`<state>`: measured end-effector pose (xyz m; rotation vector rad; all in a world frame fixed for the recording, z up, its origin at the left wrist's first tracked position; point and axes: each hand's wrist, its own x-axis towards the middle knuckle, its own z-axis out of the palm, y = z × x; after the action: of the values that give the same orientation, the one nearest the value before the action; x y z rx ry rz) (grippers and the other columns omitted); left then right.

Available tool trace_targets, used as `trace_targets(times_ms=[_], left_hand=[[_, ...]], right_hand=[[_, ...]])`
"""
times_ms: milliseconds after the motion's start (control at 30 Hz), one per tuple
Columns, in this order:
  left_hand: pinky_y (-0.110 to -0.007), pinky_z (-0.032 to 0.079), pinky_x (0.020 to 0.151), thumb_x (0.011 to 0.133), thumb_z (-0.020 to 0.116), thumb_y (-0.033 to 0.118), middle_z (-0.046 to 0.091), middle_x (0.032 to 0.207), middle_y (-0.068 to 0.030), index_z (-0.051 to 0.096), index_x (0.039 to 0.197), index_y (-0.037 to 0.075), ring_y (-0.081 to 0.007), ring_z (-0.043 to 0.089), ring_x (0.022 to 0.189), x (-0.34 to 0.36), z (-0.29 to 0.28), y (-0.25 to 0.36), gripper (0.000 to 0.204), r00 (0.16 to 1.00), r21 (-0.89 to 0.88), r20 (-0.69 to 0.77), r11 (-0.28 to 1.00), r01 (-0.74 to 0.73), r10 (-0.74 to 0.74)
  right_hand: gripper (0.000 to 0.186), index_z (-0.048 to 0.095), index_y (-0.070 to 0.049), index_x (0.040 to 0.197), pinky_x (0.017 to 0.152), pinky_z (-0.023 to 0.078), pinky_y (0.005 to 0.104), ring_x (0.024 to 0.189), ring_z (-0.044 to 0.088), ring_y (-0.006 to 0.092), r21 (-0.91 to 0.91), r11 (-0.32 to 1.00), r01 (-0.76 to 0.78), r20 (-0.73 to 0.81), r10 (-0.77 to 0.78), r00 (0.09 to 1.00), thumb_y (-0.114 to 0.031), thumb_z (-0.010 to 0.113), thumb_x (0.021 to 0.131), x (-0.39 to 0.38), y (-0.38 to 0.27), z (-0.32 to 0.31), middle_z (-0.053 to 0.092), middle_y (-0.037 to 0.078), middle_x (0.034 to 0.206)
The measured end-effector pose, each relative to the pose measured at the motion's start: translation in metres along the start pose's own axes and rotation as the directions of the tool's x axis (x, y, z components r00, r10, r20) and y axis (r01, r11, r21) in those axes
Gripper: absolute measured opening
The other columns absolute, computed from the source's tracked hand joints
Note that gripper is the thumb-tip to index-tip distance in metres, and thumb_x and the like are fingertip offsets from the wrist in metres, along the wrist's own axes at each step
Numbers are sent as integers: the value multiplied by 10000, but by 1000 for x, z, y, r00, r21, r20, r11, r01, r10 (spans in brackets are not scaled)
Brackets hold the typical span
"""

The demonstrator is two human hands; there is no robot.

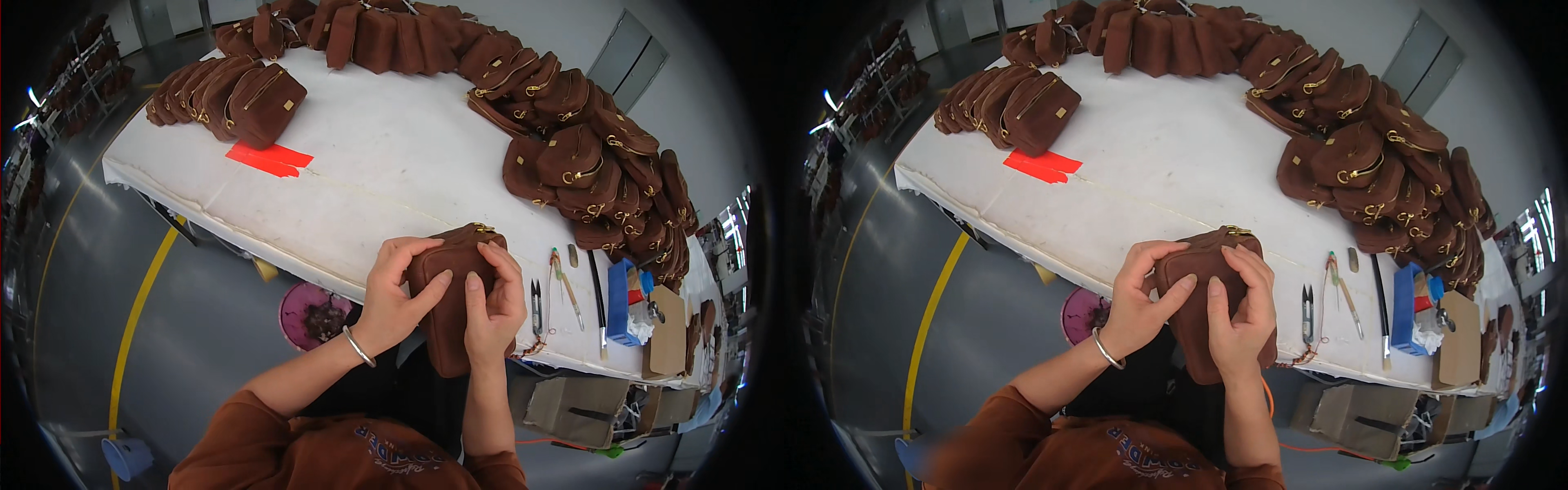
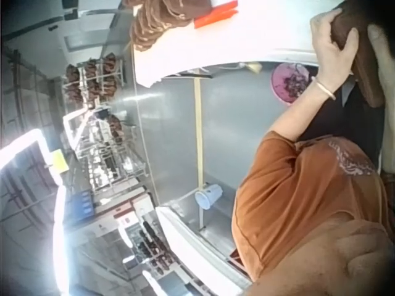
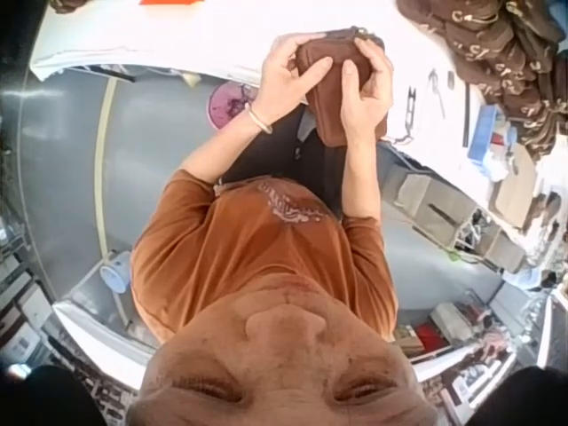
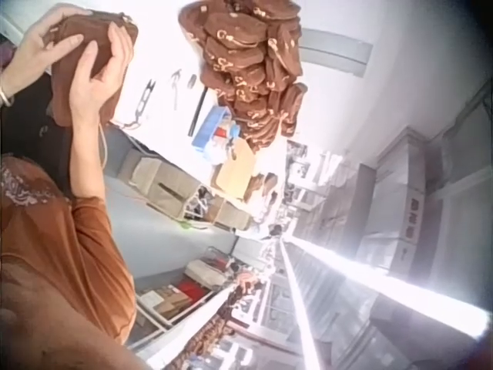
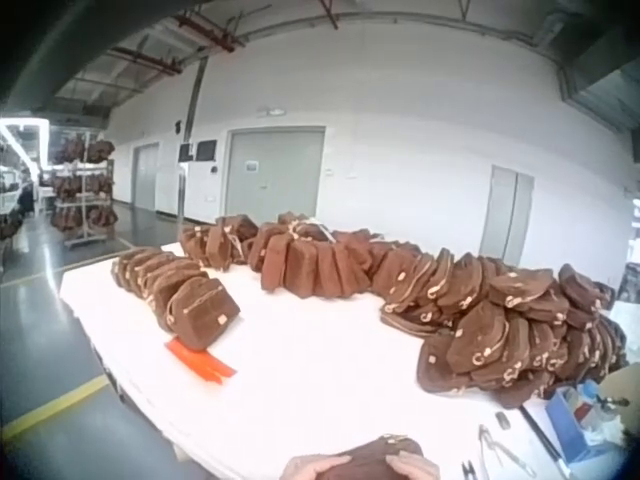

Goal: Inspecting, cleaning, and marking small brown leather bags at a finishing station.

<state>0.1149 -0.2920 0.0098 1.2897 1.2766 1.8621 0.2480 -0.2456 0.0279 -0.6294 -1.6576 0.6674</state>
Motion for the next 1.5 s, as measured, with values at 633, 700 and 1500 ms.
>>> trace_targets(times_ms=[633, 700, 1500], left_hand=[[-293, 452, 954, 803, 737, 17, 498, 1189, -113, 634, 1179, 31, -208, 529, 1125, 0, -2, 13, 391, 991, 200, 27, 971, -131, 128], [-306, 463, 927, 792, 750, 49, 520, 1157, -118, 650, 1162, 41, -228, 546, 1084, 3, -5, 9, 383, 992, 185, -17, 975, -120, 125], [-315, 469, 904, 829, 742, 96, 521, 1136, -124, 656, 1137, 44, -235, 544, 1050, 6, -25, 19, 324, 974, 232, -148, 964, -134, 171]], right_hand=[[263, 676, -26, 1048, 960, 455, 430, 1096, 576, 342, -369, 894, 253, 139, -216, 966, 7, 721, 791, 20, -37, -15, 634, 116, 1132], [227, 669, -16, 1041, 959, 460, 421, 1066, 594, 322, -436, 878, 198, 68, -188, 980, -8, 703, 816, 26, -26, -32, 645, 122, 1104], [208, 648, -1, 1131, 567, 465, 271, 619, 577, 131, -221, 893, -391, -225, 344, 912, -71, 495, 1007, 0, 46, -108, 613, 62, 829]])
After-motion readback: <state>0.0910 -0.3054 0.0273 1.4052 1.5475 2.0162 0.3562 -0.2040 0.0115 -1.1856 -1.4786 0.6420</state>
